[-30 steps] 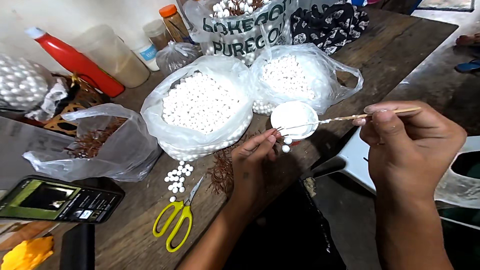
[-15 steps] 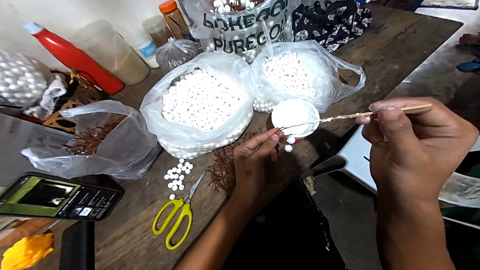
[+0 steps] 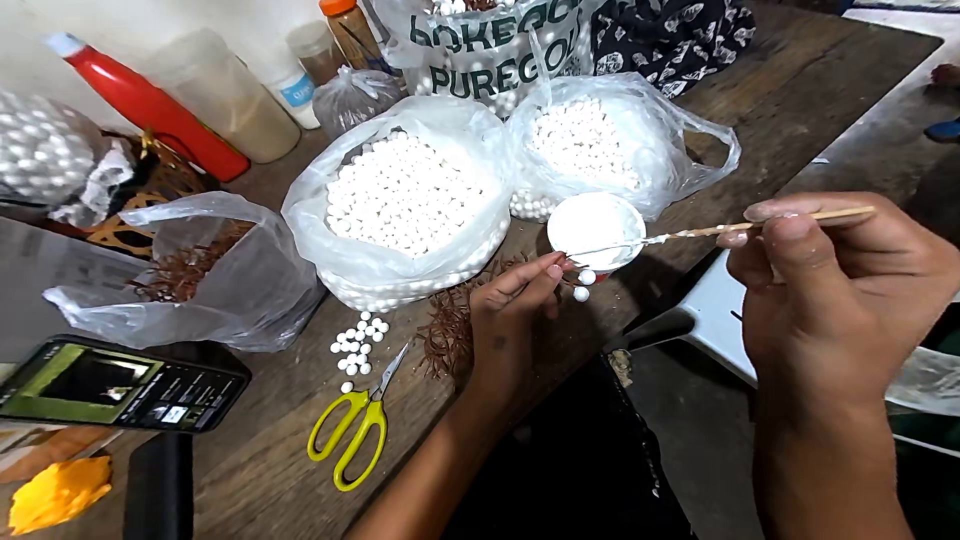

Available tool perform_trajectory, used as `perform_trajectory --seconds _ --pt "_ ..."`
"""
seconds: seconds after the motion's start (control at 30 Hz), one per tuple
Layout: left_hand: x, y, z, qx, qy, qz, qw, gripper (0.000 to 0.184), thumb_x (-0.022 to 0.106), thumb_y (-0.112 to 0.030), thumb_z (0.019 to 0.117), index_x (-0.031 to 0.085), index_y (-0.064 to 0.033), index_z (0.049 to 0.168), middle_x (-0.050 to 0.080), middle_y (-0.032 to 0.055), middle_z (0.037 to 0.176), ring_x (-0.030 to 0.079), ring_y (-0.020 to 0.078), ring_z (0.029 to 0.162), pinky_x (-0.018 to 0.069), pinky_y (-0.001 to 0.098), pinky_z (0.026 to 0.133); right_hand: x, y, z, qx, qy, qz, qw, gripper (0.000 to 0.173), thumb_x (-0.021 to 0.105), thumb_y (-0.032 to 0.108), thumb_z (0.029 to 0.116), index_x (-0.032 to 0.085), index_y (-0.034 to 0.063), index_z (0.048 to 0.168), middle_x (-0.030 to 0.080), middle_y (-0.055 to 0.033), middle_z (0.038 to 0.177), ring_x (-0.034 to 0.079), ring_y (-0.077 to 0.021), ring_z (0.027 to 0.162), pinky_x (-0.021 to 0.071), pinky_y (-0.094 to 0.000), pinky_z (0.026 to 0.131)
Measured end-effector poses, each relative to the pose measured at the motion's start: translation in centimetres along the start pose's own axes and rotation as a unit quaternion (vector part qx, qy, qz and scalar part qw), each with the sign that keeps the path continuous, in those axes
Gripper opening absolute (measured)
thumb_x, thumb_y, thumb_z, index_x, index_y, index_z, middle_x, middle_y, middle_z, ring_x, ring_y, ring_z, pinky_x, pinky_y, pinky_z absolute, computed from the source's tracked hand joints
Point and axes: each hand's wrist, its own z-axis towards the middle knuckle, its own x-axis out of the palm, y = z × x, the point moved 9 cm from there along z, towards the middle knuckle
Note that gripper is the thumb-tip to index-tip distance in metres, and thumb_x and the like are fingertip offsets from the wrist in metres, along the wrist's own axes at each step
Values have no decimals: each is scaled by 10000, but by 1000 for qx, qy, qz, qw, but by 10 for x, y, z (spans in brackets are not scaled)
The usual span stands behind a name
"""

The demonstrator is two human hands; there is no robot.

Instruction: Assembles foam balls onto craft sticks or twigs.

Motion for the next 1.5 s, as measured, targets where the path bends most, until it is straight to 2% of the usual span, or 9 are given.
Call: perform_trajectory --seconds 0.53,0.7,0.83,0.93,1.03,1.17,1.27,1.33,1.5 --pt "-3 1 -1 -8 -5 -13 1000 187 610 32 965 766 55 1065 742 97 910 600 44 657 511 175 639 -7 -5 4 34 -38 50 997 91 628 194 1013 718 200 1025 703 135 881 624 22 661 516 -131 578" --pt "-40 -13 -13 41 4 50 998 201 574 6 982 766 35 1034 740 49 892 613 30 681 518 187 647 -3 -43 13 49 -5 -62 997 92 611 144 1014 699 164 1031 697 161 910 614 57 705 518 -136 631" --pt "-98 -37 -28 67 -63 99 991 213 563 -14 987 776 -4 994 762 21 923 605 2 653 501 172 607 20 -61 10 43 63 -215 974 171 680 188 953 734 27 948 672 -18 1048 617 16 873 523 -156 764" --pt "-135 -61 -43 72 -128 97 984 226 571 -3 983 786 -38 921 763 13 868 627 16 652 518 173 610 23 -36 14 9 75 -330 941 395 695 278 969 689 -38 1205 625 -244 1204 616 -225 856 524 -383 729" --pt "-161 -82 -51 118 -143 87 979 233 577 2 968 787 -63 892 748 1 820 618 16 626 522 170 596 38 9 23 -87 17 -325 942 469 667 273 994 615 -54 1327 602 -236 1189 591 -199 913 504 -328 785" --pt "-192 -91 -47 173 -133 91 972 251 581 -2 959 800 -107 896 761 -16 892 615 5 642 514 160 601 146 30 32 -148 199 -269 931 252 615 187 1014 728 -28 1081 697 -145 976 641 -147 793 546 -310 696" --pt "-219 -101 -50 211 -149 92 962 255 585 -11 964 800 -128 893 766 -30 933 621 2 656 512 160 597 226 -23 30 -89 392 -273 874 190 652 154 991 747 49 1118 713 -127 997 663 -259 790 548 -478 697" --pt "-239 -110 -57 235 -168 98 952 243 583 -22 970 794 -120 902 762 -23 941 597 2 636 487 160 570 263 -58 26 -63 476 -294 826 251 652 117 988 719 44 1220 711 -175 1106 688 -355 953 543 -593 861" --pt "-263 -109 -73 249 -170 136 944 184 622 -46 962 794 -115 954 760 -41 984 596 -17 630 478 143 530 300 -84 14 -29 559 -326 762 216 689 14 934 737 41 1143 684 -195 1054 680 -366 933 546 -599 853"
